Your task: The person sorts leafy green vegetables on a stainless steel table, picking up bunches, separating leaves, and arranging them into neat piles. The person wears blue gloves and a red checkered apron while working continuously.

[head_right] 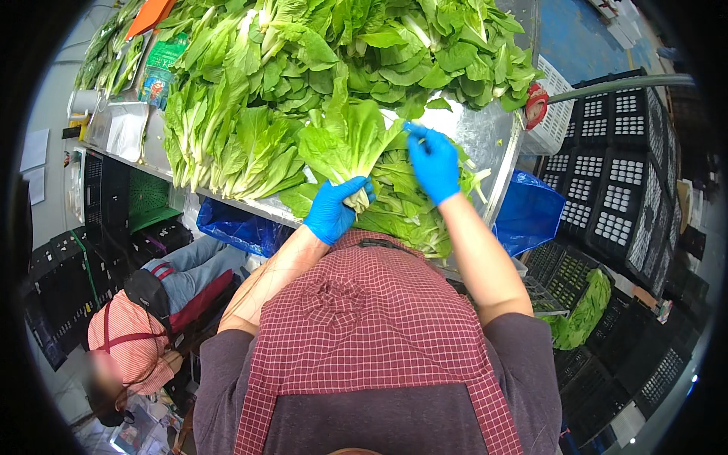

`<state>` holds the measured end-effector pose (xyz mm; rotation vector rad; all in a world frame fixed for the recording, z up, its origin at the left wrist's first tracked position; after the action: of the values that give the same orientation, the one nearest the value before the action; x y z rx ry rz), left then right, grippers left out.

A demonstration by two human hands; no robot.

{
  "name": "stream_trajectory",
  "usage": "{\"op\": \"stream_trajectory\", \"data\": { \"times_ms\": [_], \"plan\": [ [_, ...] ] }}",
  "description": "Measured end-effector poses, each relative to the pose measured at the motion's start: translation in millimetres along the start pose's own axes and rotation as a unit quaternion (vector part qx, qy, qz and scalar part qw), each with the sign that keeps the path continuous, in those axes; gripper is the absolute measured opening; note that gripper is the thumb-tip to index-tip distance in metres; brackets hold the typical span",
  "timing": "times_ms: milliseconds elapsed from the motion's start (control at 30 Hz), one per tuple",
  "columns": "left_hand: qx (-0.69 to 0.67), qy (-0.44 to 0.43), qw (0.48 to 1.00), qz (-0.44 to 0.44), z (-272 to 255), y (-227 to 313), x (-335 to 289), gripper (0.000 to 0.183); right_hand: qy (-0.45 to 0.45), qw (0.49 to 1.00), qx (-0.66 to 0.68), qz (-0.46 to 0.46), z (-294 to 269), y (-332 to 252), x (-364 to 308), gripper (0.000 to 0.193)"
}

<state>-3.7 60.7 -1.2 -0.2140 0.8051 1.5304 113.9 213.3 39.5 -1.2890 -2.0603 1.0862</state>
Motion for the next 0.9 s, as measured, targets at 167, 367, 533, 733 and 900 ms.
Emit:
{"op": "stream_trajectory", "data": {
  "times_ms": [167,367,533,733,900],
  "plan": [
    [-0.011,0.006,1.0,0.021,5,7,1,0.029,-0.106,0.937,-0.32,0.09,7,66,56,0.047],
    [-0.042,0.066,0.995,0.06,-7,17,-3,0.031,-0.101,0.978,-0.183,0.021,-42,-3,51,0.042],
    [-0.049,0.056,0.995,0.072,-4,17,1,0.028,0.02,0.992,0.125,0.02,-100,-17,29,0.028],
    [-0.03,0.053,0.996,0.063,2,14,0,0.029,-0.077,0.887,0.328,0.317,-57,64,-33,0.021],
    [-0.02,0.023,0.996,0.081,-7,11,3,0.033,-0.035,0.767,0.542,0.342,-2,68,-75,0.014]
  ]
}}
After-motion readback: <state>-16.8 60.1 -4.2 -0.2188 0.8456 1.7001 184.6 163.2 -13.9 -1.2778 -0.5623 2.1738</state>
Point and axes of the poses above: each hand's wrist, its own x-axis towards the middle knuckle, its own z-axis out of the palm, y = z × x, the point moved 6 cm from there along x, towards the middle knuckle, and after that the axes turned 6 degrees about -x, right-handed, at the moved point
